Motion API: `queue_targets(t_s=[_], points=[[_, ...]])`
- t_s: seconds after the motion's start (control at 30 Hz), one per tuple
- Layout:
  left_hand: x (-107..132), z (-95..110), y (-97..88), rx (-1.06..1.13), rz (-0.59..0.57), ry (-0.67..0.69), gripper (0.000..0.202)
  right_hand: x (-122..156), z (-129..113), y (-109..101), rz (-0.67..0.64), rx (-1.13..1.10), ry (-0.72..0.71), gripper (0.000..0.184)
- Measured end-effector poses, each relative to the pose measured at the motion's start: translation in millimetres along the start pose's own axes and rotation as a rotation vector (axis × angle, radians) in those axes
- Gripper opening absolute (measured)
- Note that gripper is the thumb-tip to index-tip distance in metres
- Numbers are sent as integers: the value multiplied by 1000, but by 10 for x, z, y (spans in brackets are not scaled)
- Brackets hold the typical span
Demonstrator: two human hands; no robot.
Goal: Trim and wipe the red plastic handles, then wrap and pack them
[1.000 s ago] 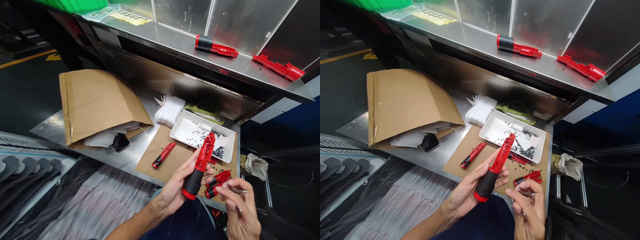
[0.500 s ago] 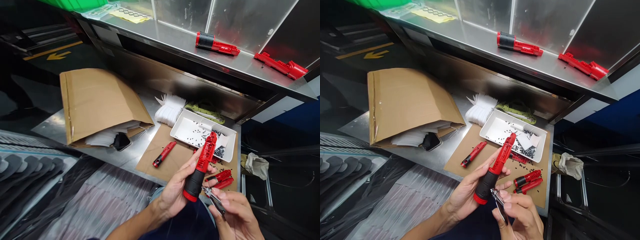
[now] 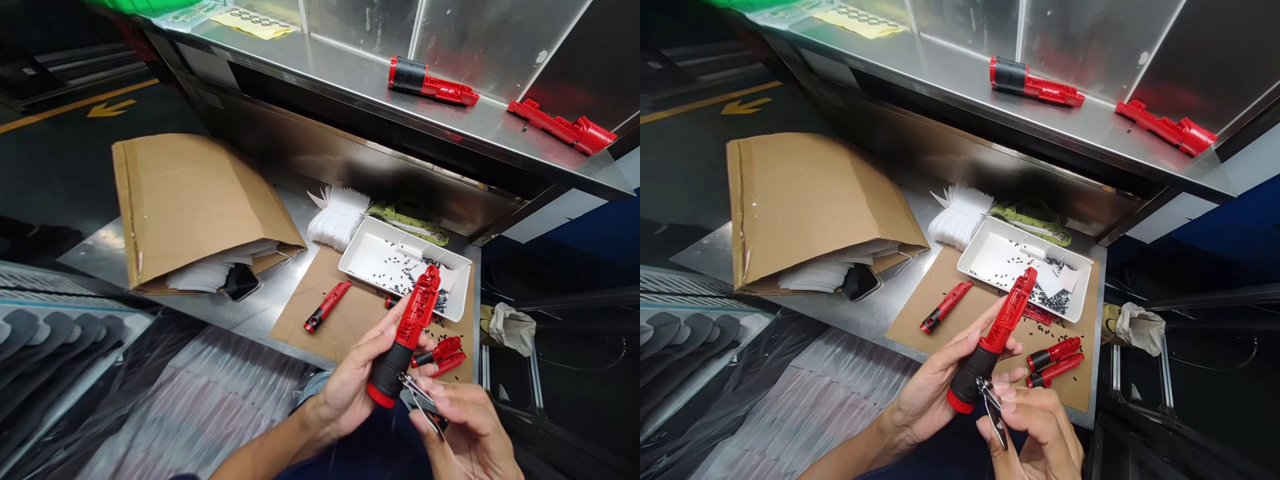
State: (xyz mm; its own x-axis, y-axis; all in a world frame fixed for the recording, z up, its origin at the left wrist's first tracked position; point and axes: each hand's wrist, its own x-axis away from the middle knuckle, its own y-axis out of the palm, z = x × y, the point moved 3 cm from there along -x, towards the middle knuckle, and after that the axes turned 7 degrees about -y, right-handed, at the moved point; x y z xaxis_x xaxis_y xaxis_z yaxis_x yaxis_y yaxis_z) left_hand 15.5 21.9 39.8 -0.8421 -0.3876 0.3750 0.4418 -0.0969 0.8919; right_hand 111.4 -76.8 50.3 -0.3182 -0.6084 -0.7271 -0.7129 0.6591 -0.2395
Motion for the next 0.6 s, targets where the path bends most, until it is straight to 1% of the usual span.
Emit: queue_targets(t_s=[0.13,0.27,0.43,0.6], points=[[-13,-6,7,-12,4,-15,72,-15,-17,-2,-3,-5,0,24],[-24,-9,7,-12,-6,-3,66,-28,-38,-5,3,-12,17,23],[-11,-15,-3,-26,-15,-3,60,-26,-65,4,34,20,44,18],[-10,-20,28,15,-32,-18,61,-43,-117,52,60,91,53,14]])
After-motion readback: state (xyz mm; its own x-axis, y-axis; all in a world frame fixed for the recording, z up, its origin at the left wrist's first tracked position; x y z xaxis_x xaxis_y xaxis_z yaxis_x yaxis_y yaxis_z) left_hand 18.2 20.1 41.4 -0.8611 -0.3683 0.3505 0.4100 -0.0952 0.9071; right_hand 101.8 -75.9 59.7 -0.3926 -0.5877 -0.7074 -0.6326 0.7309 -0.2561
